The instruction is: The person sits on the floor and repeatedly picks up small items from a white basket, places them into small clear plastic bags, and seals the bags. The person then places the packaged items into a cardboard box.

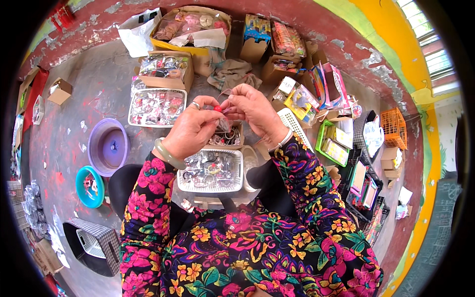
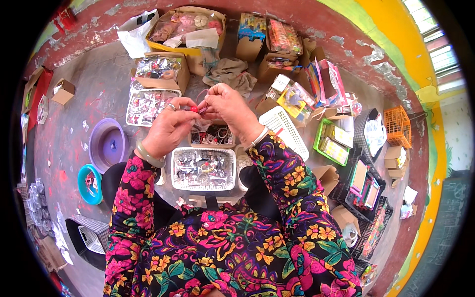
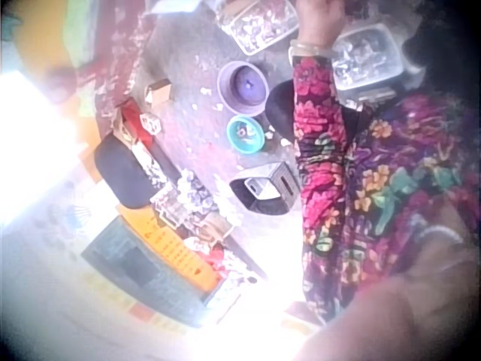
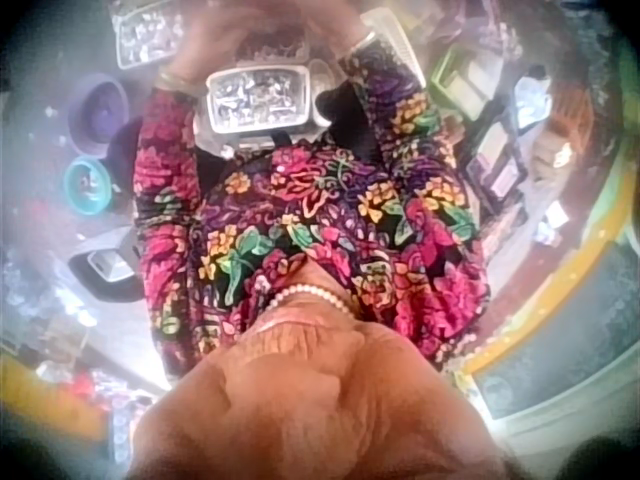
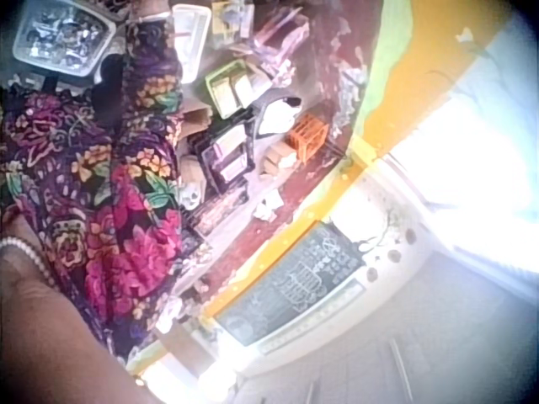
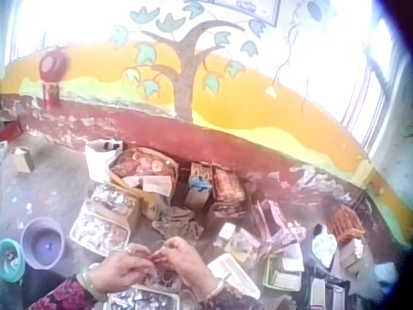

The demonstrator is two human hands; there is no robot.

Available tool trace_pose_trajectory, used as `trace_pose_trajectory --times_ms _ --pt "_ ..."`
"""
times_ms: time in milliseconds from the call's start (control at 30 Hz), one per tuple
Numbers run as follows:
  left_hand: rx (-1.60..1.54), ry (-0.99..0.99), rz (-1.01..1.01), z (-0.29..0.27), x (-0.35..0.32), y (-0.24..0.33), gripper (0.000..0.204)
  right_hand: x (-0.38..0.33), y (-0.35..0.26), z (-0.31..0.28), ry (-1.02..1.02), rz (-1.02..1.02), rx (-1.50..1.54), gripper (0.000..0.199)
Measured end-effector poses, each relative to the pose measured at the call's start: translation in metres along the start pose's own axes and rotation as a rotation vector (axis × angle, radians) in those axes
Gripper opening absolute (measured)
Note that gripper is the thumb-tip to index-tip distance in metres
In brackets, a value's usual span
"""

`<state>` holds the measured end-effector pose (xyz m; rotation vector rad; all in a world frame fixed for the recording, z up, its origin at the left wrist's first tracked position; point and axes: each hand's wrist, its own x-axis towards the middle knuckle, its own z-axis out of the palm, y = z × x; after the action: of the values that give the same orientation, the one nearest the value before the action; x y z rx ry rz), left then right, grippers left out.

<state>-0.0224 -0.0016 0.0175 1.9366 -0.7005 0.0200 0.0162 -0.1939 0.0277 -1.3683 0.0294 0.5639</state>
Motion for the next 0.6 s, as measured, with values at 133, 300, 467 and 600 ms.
trace_pose_trajectory --times_ms 133,300,467,600 --pt "-0.100 0.030 0.043 -0.001 -0.001 0.008 0.020 0.010 -0.008 -0.019 0.322 -0.490 -0.605 0.030" --pt "-0.026 0.003 0.194 -0.001 -0.001 0.012 0.020 -0.002 -0.019 -0.006 -0.294 -0.379 -0.234 0.048" --pt "-0.171 0.044 0.136 -0.003 0.002 0.006 0.018 -0.005 -0.011 0.000 -0.553 -0.037 -0.114 0.041" --pt "-0.254 0.084 0.066 -0.005 -0.001 0.007 0.014 -0.006 -0.012 0.001 -0.419 -0.093 -0.173 0.038"
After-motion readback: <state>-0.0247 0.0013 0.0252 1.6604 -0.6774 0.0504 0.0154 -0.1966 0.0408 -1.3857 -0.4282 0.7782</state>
